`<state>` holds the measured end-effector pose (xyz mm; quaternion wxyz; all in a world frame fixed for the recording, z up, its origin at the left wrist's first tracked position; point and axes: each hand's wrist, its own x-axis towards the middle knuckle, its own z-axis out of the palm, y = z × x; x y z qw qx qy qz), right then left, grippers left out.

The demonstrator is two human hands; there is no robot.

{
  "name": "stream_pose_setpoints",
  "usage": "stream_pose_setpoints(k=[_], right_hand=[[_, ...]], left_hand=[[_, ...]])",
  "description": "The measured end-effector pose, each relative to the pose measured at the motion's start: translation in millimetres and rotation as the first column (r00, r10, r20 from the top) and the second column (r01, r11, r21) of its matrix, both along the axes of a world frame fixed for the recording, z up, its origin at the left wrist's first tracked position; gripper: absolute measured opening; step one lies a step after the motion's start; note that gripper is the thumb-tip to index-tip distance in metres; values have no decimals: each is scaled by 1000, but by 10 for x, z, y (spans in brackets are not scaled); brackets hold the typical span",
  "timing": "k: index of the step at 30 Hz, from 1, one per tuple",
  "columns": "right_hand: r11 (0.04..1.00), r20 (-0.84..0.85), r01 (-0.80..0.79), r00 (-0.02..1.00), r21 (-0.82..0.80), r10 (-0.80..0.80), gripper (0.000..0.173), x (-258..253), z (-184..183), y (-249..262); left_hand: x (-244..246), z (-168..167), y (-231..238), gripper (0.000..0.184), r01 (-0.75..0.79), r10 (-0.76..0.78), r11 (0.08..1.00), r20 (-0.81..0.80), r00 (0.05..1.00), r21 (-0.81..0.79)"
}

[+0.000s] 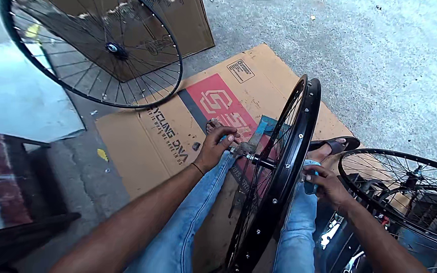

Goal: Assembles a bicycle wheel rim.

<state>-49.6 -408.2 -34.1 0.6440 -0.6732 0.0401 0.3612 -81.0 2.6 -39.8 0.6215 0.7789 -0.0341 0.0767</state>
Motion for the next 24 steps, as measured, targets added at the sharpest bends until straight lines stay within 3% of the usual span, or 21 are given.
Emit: stream_pose_setpoints(k=[2, 3, 4, 5, 7, 8, 9, 11, 13, 15, 17, 18, 20, 22, 23, 24], right_hand=[[987, 237, -55, 971, 151, 18, 28, 37, 1, -70], [975, 278, -4, 959, 220, -59, 27, 30, 0, -73], [973, 269, 89, 952, 215, -147, 32, 12, 12, -44], [980, 225, 169, 956, 102, -188, 39, 2, 27, -5], [965, -4, 169, 985, -201, -173, 50, -86, 27, 109], [962, -100, 167, 976, -218, -192, 53, -110, 7, 156], [973, -102, 194, 973, -127, -207, 51, -128, 16, 159], [964, 117, 215, 965, 159, -235, 29, -147, 49, 57], [952, 306, 184, 917, 243, -255, 28, -124, 124, -5], [983, 273, 182, 945, 19, -180, 38, -115, 171, -9], [974, 38, 129, 992, -184, -124, 42, -90, 130, 43], [983, -15, 100, 994, -155, -104, 40, -70, 102, 63], [983, 90, 112, 988, 143, -125, 23, -43, 80, 48], [927, 273, 83, 943, 366, -192, 22, -67, 58, 63], [953, 381, 114, 898, 282, -221, 30, -100, 50, 111], [984, 479, 168, 860, 64, -178, 42, -117, 46, 166]], left_hand=[[-114, -60, 36, 40, -105, 94, 978, 71, 993, 177], [-83, 3, 52, 35, -172, 173, 945, 21, 985, 280], [29, 148, 56, 40, -187, 255, 900, -127, 959, 394], [207, 357, 59, 54, -79, 278, 886, -385, 880, 458], [540, 676, 17, 78, 144, 216, 933, -833, 510, 330], [653, 776, -22, 83, 147, 172, 960, -916, 363, 239], [744, 839, -54, 83, 84, 145, 980, -936, 321, 181], [832, 599, 62, 81, -70, 76, 996, -870, 487, 48], [630, 408, 75, 64, -137, -1, 980, -696, 718, -143], [273, 308, 48, 46, -62, -60, 964, -436, 898, -260], [-69, 242, -33, 41, -71, 37, 990, -265, 964, -119], [-137, 259, -69, 40, -109, 107, 994, -234, 966, 6], [-13, 374, -76, 36, -218, 279, 951, -302, 912, 219], [273, 635, 10, 62, -83, 300, 928, -595, 746, 364], [403, 756, 68, 74, 9, 249, 946, -746, 617, 323], [511, 747, 158, 83, 39, 203, 964, -824, 530, 262]])
